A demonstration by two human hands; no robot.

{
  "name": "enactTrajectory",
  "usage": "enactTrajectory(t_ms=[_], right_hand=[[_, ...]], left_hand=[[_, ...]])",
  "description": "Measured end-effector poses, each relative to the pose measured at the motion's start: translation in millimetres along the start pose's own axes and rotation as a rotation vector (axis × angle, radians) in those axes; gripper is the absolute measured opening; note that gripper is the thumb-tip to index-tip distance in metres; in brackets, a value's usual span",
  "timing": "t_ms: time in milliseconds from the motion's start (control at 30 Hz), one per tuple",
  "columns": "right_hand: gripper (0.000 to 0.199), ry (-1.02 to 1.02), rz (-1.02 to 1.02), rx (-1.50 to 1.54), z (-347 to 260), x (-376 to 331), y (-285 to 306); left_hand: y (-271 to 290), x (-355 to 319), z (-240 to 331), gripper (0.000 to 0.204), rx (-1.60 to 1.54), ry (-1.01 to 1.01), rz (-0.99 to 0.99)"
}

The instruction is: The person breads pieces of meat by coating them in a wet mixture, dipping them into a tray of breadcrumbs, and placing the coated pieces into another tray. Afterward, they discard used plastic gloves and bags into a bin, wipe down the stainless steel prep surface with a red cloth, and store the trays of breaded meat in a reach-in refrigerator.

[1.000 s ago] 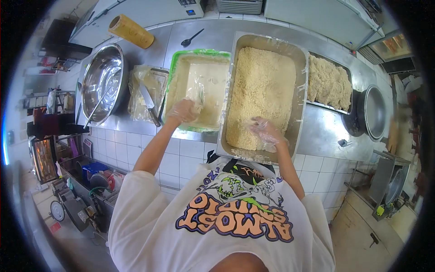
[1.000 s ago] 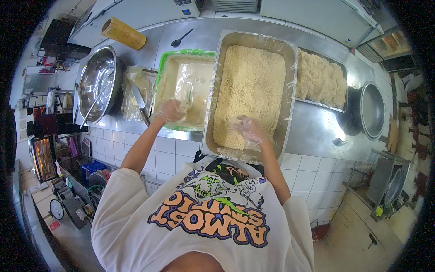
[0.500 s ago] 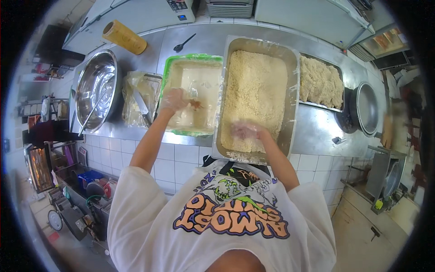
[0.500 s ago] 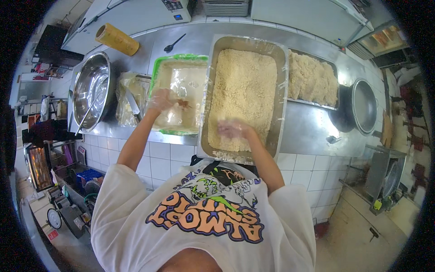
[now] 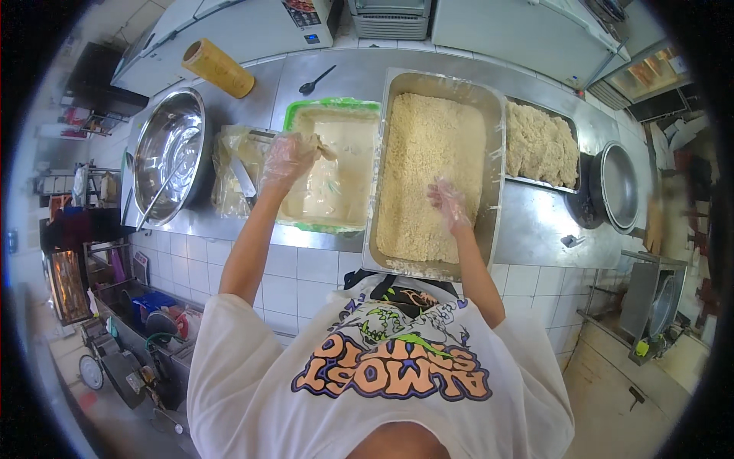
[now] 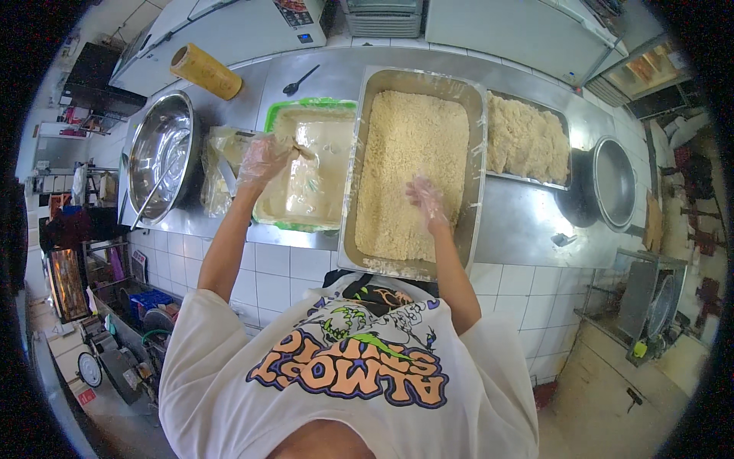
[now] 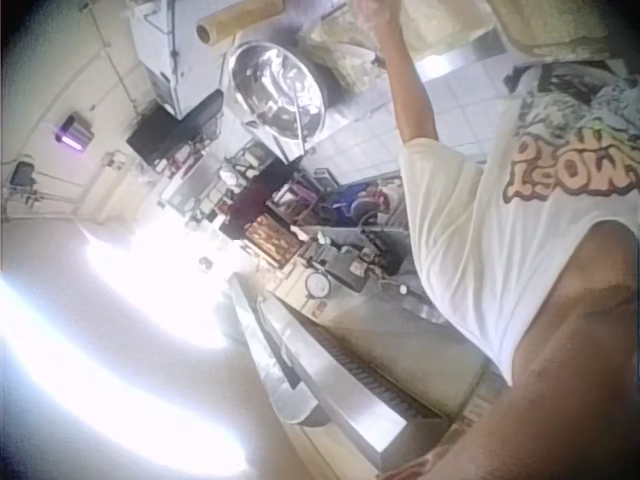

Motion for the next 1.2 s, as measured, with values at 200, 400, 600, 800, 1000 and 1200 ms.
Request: enactTrajectory(t_ms=[200,400,600,800,1000,1200], right_hand=[[0.039,-0.026,0.085,0.147,16.7,-1.6,6.9],[0.038,-0.061,0.080,0.184,21.5,2.0,11.9],[0.043,-0.018,0.041,0.162,10.5,-7.3,13.0],[0.044,-0.205,-0.553,0.160,-27.6,-53.9,-43.9],[0.050,-0.298,-0.511,0.397,-1.3,4.9,-62.4],[0.054,0.054,0.016,0.381,-20.1,62.7,-0.1]], left_hand=[[-90.9,-14.6,-14.2,0.033,0.150,-0.134,-0.144],[-101.3,-36.8,-14.3,0.035,0.258,-0.222,-0.469],[-41.6,-31.3,-7.5,0.027,0.041,-0.255,-0.645],[31.6,-36.5,6.6,0.025,-0.086,-0.184,-0.610],[21.8,-37.5,15.6,0.029,-0.082,-0.135,-0.530],[28.8,-29.1,20.9,0.025,-0.140,-0.175,-0.377]])
Point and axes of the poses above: each hand's wrist, its own x-axis towards the middle knuckle, its own y-axis out of the back of the hand, z = x × y, the point moved 2 cm from there along x, towards the middle knuckle, and after that the axes turned 10 degrees about y, right-handed, at the moved point
